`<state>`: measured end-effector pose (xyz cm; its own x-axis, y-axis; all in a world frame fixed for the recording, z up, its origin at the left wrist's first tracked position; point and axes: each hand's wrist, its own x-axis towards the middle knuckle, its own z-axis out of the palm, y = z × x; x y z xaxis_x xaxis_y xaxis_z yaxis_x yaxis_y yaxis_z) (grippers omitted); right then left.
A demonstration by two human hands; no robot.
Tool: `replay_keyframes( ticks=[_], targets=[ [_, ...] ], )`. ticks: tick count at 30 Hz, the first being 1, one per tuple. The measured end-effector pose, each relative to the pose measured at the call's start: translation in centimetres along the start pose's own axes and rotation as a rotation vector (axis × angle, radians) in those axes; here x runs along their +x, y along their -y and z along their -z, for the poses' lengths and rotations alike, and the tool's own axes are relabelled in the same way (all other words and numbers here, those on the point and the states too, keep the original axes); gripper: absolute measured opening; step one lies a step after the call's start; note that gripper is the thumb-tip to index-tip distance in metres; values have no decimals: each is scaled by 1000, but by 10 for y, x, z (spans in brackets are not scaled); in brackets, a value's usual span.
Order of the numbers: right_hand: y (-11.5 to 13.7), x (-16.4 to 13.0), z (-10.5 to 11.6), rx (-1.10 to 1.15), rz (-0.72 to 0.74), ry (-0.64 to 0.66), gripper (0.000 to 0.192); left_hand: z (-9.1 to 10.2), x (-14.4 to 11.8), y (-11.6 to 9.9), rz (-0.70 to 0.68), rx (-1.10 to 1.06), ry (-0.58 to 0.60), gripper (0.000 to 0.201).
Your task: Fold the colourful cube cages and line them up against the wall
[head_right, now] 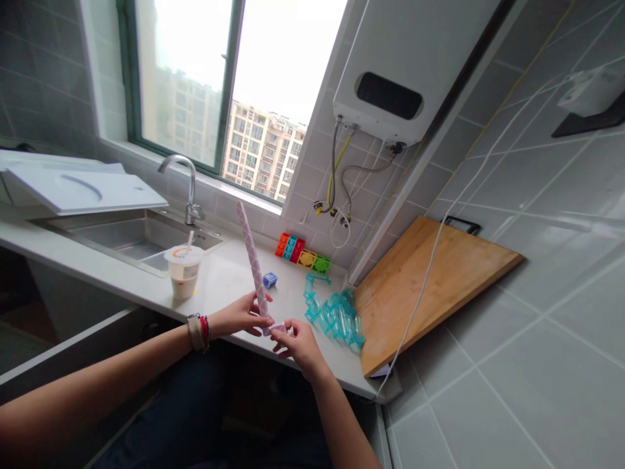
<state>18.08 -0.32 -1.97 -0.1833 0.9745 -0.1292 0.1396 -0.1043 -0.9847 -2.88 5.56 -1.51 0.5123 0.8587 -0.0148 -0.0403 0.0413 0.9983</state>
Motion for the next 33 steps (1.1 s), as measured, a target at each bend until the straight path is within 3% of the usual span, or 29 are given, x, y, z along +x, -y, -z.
replay_keyframes(
  ticks=[7, 14, 20, 22, 26, 29, 33],
  targets=[
    [-15, -3, -7, -43, 120, 16, 43, 9, -9, 4, 54, -53, 74, 67],
    [-4, -14, -9, -211, 235, -63, 41, 8, -10, -7, 95, -24, 102, 72],
    [2, -26, -16, -678, 659, -251, 20, 5, -4, -6, 167, -170, 1, 65],
    [0, -29, -15, -803, 797, -261, 25, 5, -2, -6, 209, -234, 1, 65],
    [-2, -34, -9, -1006, 1030, -238, 42, 4, -1, -9, 300, -318, 108, 57],
    [0, -38, -3, -1105, 1135, -263, 49, 3, -1, -13, 335, -382, 161, 49],
    [-3, -39, 4, -1120, 1166, -307, 48, -1, -3, -17, 295, -400, 134, 52]
  ],
)
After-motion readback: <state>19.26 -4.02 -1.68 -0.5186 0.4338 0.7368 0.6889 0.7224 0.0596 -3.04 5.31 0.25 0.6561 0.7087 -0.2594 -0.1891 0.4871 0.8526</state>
